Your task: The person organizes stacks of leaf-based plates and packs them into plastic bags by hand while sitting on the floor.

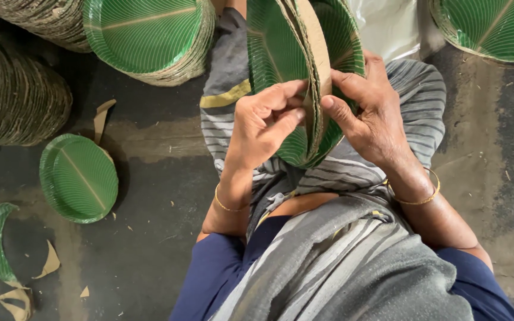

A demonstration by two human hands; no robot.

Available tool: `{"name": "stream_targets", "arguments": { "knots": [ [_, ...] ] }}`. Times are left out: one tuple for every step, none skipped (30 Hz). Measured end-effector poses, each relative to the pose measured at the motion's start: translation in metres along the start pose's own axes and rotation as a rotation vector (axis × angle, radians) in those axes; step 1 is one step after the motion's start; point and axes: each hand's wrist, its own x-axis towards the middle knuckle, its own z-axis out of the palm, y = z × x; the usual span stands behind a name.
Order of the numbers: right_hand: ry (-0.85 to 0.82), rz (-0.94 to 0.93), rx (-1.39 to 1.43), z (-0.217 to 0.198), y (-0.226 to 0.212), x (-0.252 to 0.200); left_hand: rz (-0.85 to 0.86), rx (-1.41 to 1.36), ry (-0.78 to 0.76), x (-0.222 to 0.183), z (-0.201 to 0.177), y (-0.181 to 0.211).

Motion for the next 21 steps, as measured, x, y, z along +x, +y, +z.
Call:
{"name": "stream_targets", "arguments": {
  "knots": [
    [0.0, 0.0, 0.0, -0.002, -0.009, 0.004, 0.0, 0.0, 0.0, 0.001, 0.002, -0.002],
    [-0.006, -0.017, 0.018, -0.005, -0.018, 0.008, 0.006, -0.034, 0.005, 0.001, 0.003, -0.004],
    [-0.012, -0.033, 0.036, -0.008, -0.028, 0.011, 0.012, -0.068, 0.01, 0.002, 0.005, -0.007],
    [-0.012, -0.033, 0.035, -0.005, -0.024, 0.007, 0.012, -0.069, 0.009, 0.002, 0.007, -0.006],
    [0.012, -0.055, -0.004, -0.002, -0.02, 0.003, 0.049, 0.036, 0.064, 0.002, 0.01, -0.005],
    [0.036, -0.076, -0.043, 0.001, -0.016, -0.001, 0.086, 0.14, 0.12, 0.001, 0.012, -0.004],
    [0.037, -0.078, -0.04, 0.003, -0.011, -0.003, 0.086, 0.142, 0.121, -0.001, 0.007, -0.002],
    [0.064, -0.059, -0.078, 0.004, -0.005, -0.004, 0.145, 0.252, 0.228, -0.002, 0.001, 0.001],
    [0.09, -0.039, -0.119, 0.005, 0.0, -0.005, 0.205, 0.359, 0.335, -0.004, -0.004, 0.004],
    [0.09, -0.04, -0.12, 0.002, 0.006, -0.004, 0.205, 0.358, 0.336, -0.008, -0.005, 0.025],
    [0.066, 0.027, -0.062, -0.001, 0.011, -0.004, 0.178, 0.184, 0.505, -0.012, -0.007, 0.047],
    [0.041, 0.092, -0.004, -0.005, 0.017, -0.004, 0.149, 0.007, 0.67, -0.015, -0.008, 0.068],
    [0.043, 0.095, -0.005, -0.008, 0.016, -0.004, 0.148, 0.006, 0.667, -0.018, -0.015, 0.062],
    [0.021, 0.035, 0.022, -0.01, 0.014, -0.004, 0.213, -0.008, 0.685, -0.02, -0.024, 0.056],
    [-0.005, -0.027, 0.053, -0.011, 0.012, -0.003, 0.277, -0.02, 0.708, -0.024, -0.032, 0.051],
    [-0.009, -0.025, 0.056, -0.013, 0.01, -0.002, 0.274, -0.018, 0.711, -0.023, -0.018, 0.061],
    [-0.039, -0.058, 0.061, -0.014, 0.007, 0.001, 0.138, -0.091, 0.578, -0.024, -0.005, 0.072],
    [-0.07, -0.092, 0.066, -0.015, 0.005, 0.003, 0.007, -0.164, 0.441, -0.024, 0.009, 0.083],
    [-0.073, -0.096, 0.07, -0.013, 0.005, 0.003, 0.008, -0.161, 0.447, -0.02, 0.008, 0.067],
    [-0.07, -0.115, 0.06, -0.013, 0.006, 0.002, 0.023, -0.042, 0.312, -0.016, 0.008, 0.05],
    [-0.065, -0.13, 0.047, -0.013, 0.007, 0.0, 0.035, 0.073, 0.173, -0.012, 0.009, 0.033]
  ]
}}
